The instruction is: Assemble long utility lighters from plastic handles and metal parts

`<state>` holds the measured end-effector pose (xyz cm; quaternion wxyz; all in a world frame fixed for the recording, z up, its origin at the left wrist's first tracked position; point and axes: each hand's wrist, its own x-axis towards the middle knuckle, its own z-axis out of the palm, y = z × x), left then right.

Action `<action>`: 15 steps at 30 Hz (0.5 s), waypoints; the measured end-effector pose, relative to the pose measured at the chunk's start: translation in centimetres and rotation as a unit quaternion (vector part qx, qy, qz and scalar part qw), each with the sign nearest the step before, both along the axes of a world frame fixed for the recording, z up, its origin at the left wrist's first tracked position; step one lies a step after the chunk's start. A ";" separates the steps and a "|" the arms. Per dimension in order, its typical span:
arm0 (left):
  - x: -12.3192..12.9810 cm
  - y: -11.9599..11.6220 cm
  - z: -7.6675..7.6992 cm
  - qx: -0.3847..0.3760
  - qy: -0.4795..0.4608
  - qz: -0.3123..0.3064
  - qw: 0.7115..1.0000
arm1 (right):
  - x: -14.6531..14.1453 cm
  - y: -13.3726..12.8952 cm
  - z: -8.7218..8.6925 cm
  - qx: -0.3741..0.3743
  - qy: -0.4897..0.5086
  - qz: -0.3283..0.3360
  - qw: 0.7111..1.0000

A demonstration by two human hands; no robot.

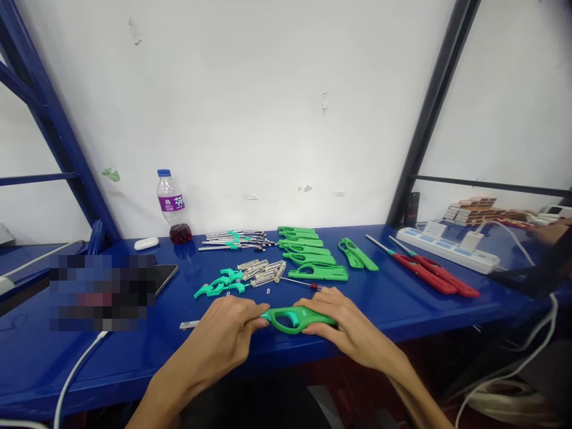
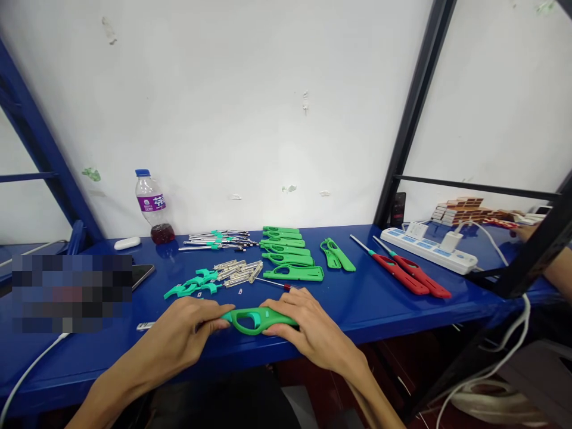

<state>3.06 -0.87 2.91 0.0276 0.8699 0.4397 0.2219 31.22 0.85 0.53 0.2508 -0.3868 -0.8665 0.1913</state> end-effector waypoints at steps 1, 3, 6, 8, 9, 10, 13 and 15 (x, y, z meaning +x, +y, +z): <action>0.0 0.0 0.0 0.003 0.004 0.001 1.000 | 0.0 0.0 0.0 0.003 0.003 0.001 1.000; 0.0 0.1 -0.1 0.014 0.017 0.000 1.000 | -0.1 0.1 -0.1 0.005 0.004 0.003 1.000; -0.3 0.6 -0.4 0.021 0.028 -0.002 0.999 | -0.2 0.1 -0.2 0.005 -0.006 -0.011 1.000; -0.5 0.9 -0.7 0.016 0.029 0.004 0.999 | -0.5 0.1 -0.1 0.006 -0.012 -0.022 1.000; -0.6 0.9 -0.9 0.010 0.027 0.009 1.000 | -0.6 0.1 -0.1 0.007 -0.014 -0.026 1.000; -0.6 0.8 -1.0 0.005 0.028 0.012 1.000 | -0.7 0.1 0.0 0.008 -0.014 -0.027 1.000; -0.5 -0.3 -0.7 0.013 0.033 0.009 0.999 | -0.4 0.2 -0.1 0.006 -0.014 -0.023 1.000; -0.6 -1.2 0.5 0.041 0.012 0.017 0.999 | 0.2 0.5 -0.6 0.016 -0.023 -0.019 0.999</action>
